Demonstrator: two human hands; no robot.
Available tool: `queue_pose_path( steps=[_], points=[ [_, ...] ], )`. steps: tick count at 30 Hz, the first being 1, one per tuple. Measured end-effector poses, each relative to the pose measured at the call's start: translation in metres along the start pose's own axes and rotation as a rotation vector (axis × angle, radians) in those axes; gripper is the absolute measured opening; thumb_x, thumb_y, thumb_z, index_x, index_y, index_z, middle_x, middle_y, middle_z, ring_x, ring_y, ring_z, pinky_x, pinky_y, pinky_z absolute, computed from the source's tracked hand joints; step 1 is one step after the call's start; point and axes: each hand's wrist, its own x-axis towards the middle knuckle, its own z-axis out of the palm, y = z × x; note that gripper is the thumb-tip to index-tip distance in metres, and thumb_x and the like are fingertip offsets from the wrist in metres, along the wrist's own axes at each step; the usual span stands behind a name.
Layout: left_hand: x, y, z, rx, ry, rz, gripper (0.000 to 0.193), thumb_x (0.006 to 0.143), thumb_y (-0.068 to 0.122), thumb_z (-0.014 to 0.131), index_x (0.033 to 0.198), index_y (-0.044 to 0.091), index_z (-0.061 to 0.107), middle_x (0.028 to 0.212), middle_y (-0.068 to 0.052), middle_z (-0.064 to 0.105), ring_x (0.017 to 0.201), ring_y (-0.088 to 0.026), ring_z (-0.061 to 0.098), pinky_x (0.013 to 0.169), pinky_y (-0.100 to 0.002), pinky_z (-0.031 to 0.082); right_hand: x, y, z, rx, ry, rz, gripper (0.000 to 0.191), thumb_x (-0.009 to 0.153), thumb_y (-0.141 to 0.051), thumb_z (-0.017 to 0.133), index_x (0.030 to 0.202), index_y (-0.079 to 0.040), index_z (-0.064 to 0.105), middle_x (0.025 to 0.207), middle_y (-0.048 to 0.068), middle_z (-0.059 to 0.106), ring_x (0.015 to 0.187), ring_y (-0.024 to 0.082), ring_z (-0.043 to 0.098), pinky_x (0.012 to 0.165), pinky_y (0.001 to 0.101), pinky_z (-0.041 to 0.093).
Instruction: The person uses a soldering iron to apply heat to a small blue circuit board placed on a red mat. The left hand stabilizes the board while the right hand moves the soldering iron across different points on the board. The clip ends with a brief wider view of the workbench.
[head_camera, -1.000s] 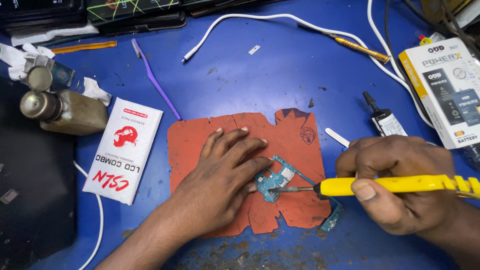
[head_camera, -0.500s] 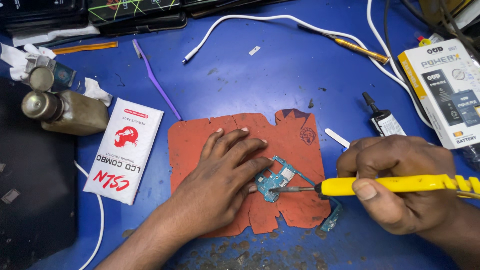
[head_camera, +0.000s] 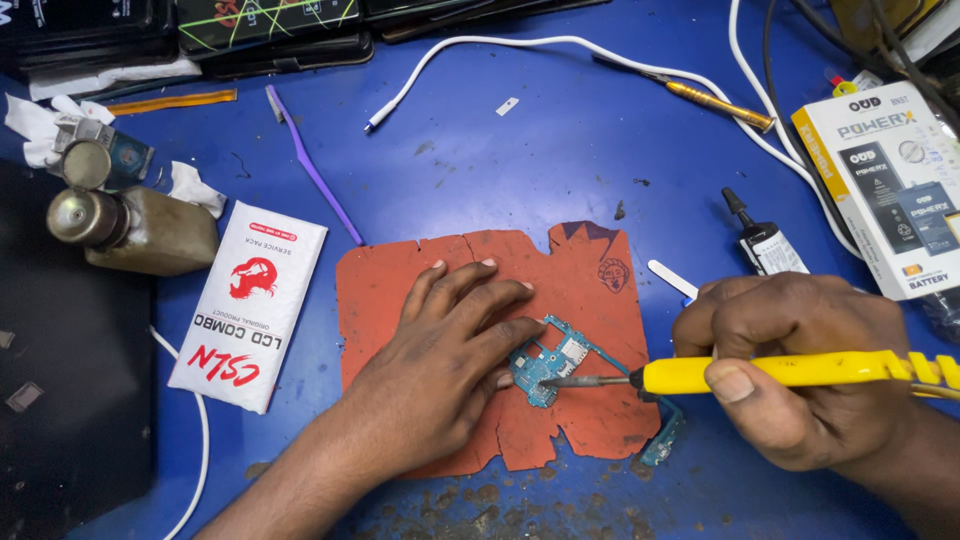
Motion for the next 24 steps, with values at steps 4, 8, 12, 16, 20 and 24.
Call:
queue_pose_path(
  steps=[4,8,12,16,20,24],
  points=[
    [0.001,0.000,0.000,-0.002,-0.004,-0.001,0.047,0.083,0.015,0.072,0.129,0.011,0.067,0.143,-0.013,0.053,0.142,-0.039,0.038,0.118,-0.061,0.023,-0.001,0.000,0.001,0.026,-0.020,0.003,0.012,0.093,-0.013,0.061,0.093,-0.006,0.051,0.071,0.006,0.068,0.067,0.015,0.068,0.055,0.0255,0.057],
    [0.001,-0.001,0.003,0.006,-0.002,0.000,0.047,0.083,0.015,0.072,0.130,0.011,0.066,0.143,-0.013,0.053,0.142,-0.039,0.038,0.118,-0.061,0.023,-0.001,0.001,0.001,0.008,-0.012,0.000,0.012,0.094,-0.013,0.061,0.094,-0.006,0.051,0.071,0.006,0.068,0.067,0.015,0.068,0.059,0.0280,0.055],
    [-0.001,-0.006,0.005,0.012,0.005,0.009,0.047,0.083,0.016,0.072,0.129,0.012,0.066,0.143,-0.013,0.053,0.142,-0.039,0.038,0.118,-0.061,0.023,-0.002,0.003,0.003,-0.003,-0.019,0.032,0.013,0.095,-0.015,0.061,0.095,-0.006,0.051,0.070,0.006,0.068,0.067,0.015,0.069,0.059,0.0279,0.056],
    [-0.002,-0.010,0.006,0.008,0.001,0.006,0.046,0.083,0.015,0.072,0.129,0.011,0.066,0.143,-0.013,0.053,0.142,-0.039,0.038,0.118,-0.061,0.023,-0.002,0.005,0.006,-0.002,-0.013,0.045,0.013,0.095,-0.015,0.061,0.095,-0.006,0.051,0.069,0.006,0.068,0.067,0.015,0.069,0.058,0.0282,0.056],
    [-0.002,-0.010,0.006,0.015,0.003,0.007,0.046,0.083,0.015,0.072,0.129,0.012,0.066,0.143,-0.013,0.053,0.142,-0.039,0.038,0.117,-0.061,0.024,-0.002,0.006,0.006,-0.010,-0.030,0.051,0.013,0.095,-0.014,0.061,0.095,-0.006,0.051,0.068,0.005,0.068,0.067,0.015,0.070,0.058,0.0284,0.056],
    [-0.002,-0.011,0.006,0.009,0.004,0.006,0.046,0.084,0.015,0.072,0.129,0.011,0.066,0.143,-0.013,0.053,0.142,-0.039,0.038,0.117,-0.061,0.024,0.000,0.008,0.007,0.031,-0.022,0.020,0.012,0.095,-0.012,0.060,0.095,-0.005,0.051,0.067,0.004,0.065,0.069,0.016,0.070,0.060,0.0293,0.056]
  ],
)
